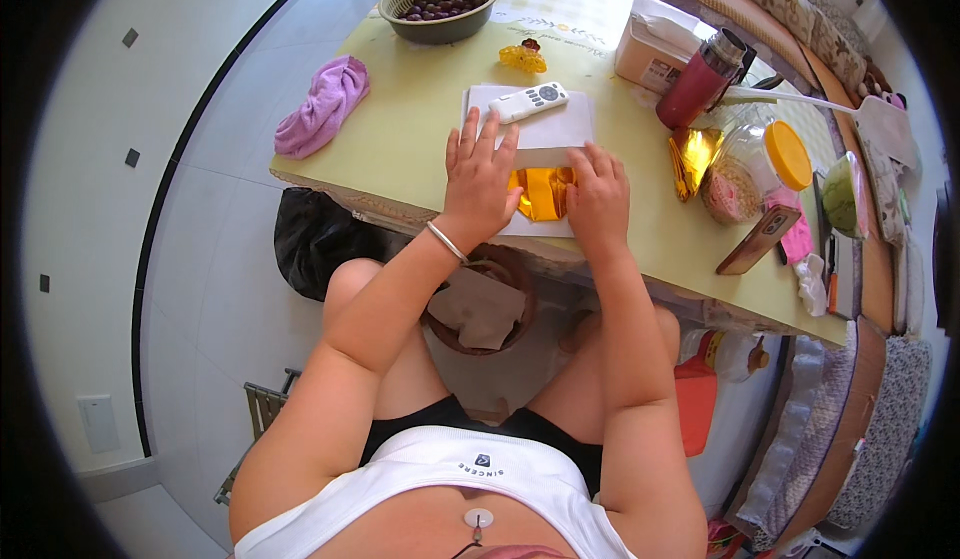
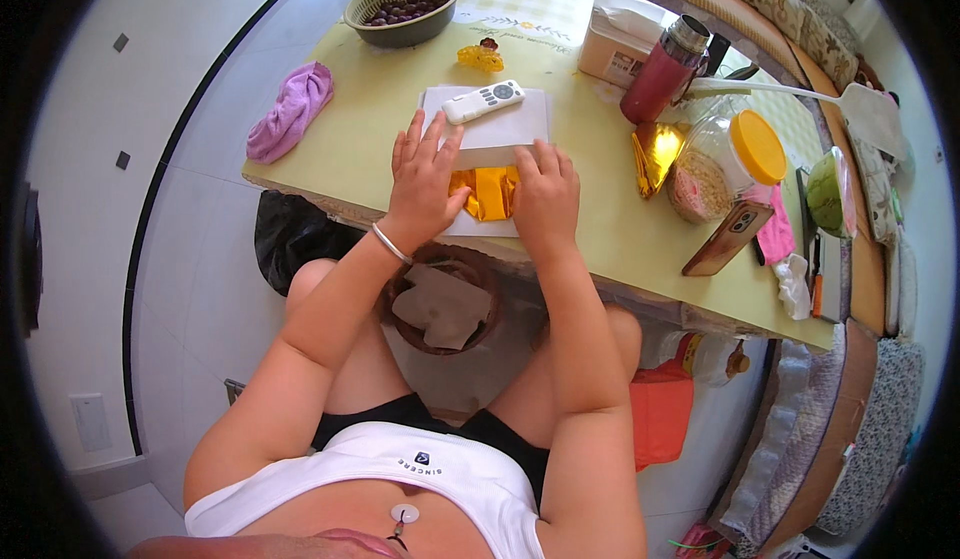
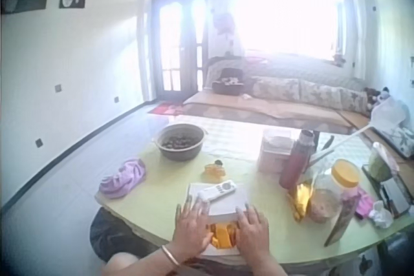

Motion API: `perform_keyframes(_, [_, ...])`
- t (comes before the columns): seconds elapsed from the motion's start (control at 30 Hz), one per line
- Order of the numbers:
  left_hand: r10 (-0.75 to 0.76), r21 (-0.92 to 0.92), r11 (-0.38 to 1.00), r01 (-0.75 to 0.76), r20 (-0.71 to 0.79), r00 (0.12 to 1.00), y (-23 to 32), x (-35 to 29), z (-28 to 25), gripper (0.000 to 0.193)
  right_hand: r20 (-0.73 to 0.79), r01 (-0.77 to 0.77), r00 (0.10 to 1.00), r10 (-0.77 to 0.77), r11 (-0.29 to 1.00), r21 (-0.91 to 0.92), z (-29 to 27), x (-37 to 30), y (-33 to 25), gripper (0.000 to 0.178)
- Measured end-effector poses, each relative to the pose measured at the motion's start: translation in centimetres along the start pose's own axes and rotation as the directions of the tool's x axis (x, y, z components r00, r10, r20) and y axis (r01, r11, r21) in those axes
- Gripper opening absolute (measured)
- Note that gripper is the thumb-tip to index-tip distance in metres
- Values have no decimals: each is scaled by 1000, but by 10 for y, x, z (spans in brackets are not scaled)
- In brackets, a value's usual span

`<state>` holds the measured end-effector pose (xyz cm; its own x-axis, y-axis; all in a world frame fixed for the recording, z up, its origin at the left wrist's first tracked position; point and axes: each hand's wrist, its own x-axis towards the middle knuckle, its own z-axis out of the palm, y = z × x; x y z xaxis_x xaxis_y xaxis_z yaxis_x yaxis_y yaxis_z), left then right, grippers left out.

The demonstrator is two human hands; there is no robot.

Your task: The person folds a sheet of yellow paper on a table, repeatedly folding and unfolding it to create creases. The person handles the paper by hand, pressing folds and adjusting edges throughout the clip.

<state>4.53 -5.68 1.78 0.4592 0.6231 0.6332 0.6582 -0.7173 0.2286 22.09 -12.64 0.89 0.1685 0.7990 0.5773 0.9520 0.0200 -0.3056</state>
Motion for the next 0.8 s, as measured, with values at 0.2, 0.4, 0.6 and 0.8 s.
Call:
perform_keyframes(0.2, [157, -126, 984, -127, 261, 952, -7, 5, 5, 44, 70, 147, 988, -140, 984, -104, -1, 8, 6, 44])
perform_keyframes(0.4, [247, -183, 962, -202, 271, 930, -9, -20, 27, 40, 395, 331, 869, -298, 943, -16, 2, -8, 18, 56])
perform_keyframes(0.6, [274, -193, 959, -210, 424, 863, -6, -29, 2, 60, 384, 52, 923, -25, 997, -61, -5, -26, 25, 53])
perform_keyframes(0.8, [290, -129, 957, -261, 498, 818, -8, -32, -2, 85, 434, -37, 900, 40, 999, -14, -10, -23, 24, 63])
